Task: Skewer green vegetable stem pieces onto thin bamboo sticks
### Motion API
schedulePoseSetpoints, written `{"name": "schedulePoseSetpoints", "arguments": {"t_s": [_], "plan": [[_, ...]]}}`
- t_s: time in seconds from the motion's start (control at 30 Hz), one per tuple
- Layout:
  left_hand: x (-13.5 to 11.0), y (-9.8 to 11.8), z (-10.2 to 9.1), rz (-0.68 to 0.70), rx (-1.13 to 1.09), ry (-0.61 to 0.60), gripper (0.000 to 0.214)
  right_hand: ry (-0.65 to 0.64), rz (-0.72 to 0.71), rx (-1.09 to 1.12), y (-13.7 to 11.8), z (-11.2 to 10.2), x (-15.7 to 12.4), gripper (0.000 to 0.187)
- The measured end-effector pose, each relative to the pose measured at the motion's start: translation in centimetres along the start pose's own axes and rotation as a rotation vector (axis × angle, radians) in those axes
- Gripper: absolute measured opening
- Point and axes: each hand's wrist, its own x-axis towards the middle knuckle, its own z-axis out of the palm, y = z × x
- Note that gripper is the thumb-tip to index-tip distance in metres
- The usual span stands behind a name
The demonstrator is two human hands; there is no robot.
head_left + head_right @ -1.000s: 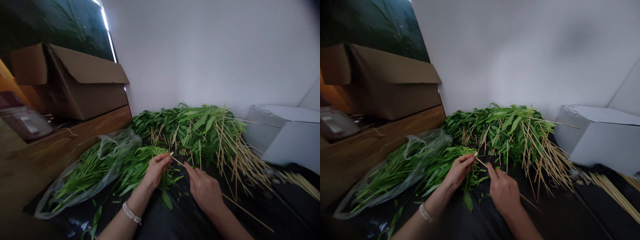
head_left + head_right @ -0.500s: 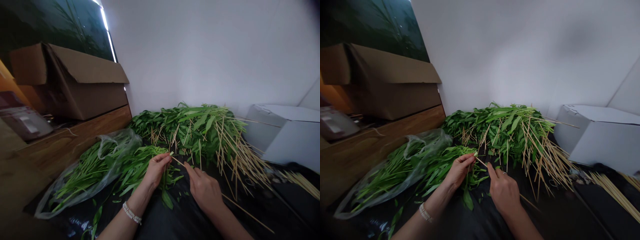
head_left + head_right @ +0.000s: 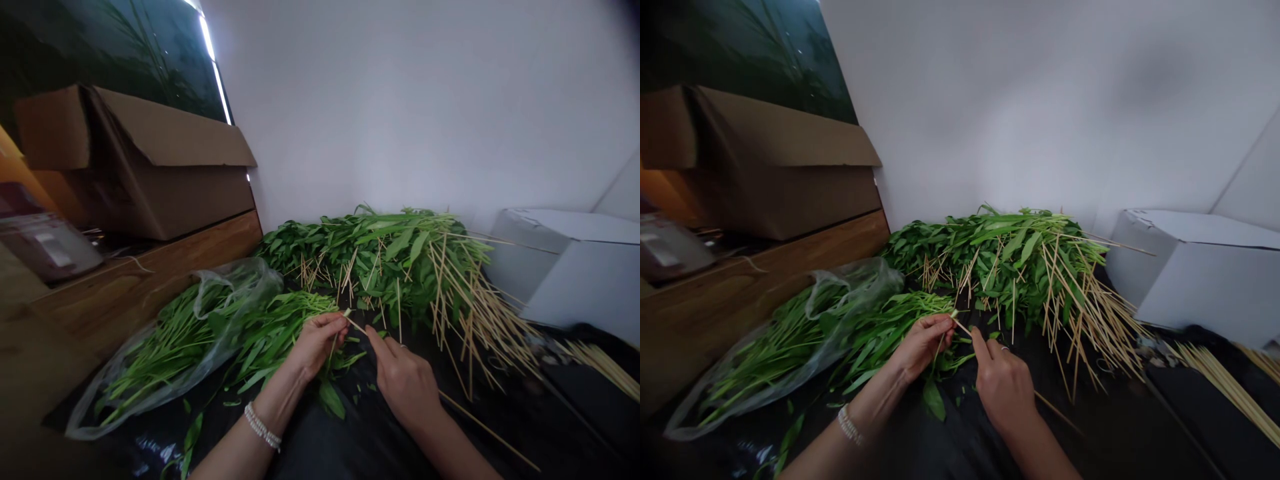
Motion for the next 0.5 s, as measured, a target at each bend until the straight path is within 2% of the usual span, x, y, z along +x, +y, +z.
{"name": "schedulePoseSetpoints", "arguments": {"t_s": [0.17, 0.3, 0.4, 0.5], "plan": [[-0.4, -0.7, 0.4, -0.005, 0.132, -0.119, 0.030, 0.001, -0.004, 0.012, -0.1, -0.1, 0.1, 0.042], [0.1, -0.7, -0.1, 0.087, 0.256, -0.122, 0.033, 0.038, 0.019, -0.008, 0.6, -0.7, 0.6, 0.036], [0.8, -0.5, -0.9, 0.268, 0.486, -0.062, 0.031, 0.083, 0.072, -0.068, 1.7, -1.4, 1.2, 0.032], [0.8, -0.4, -1.3, 0.532, 0.943, -0.060, 0.016, 0.064, 0.076, -0.078, 2.5, -1.8, 1.6, 0.030]]}}
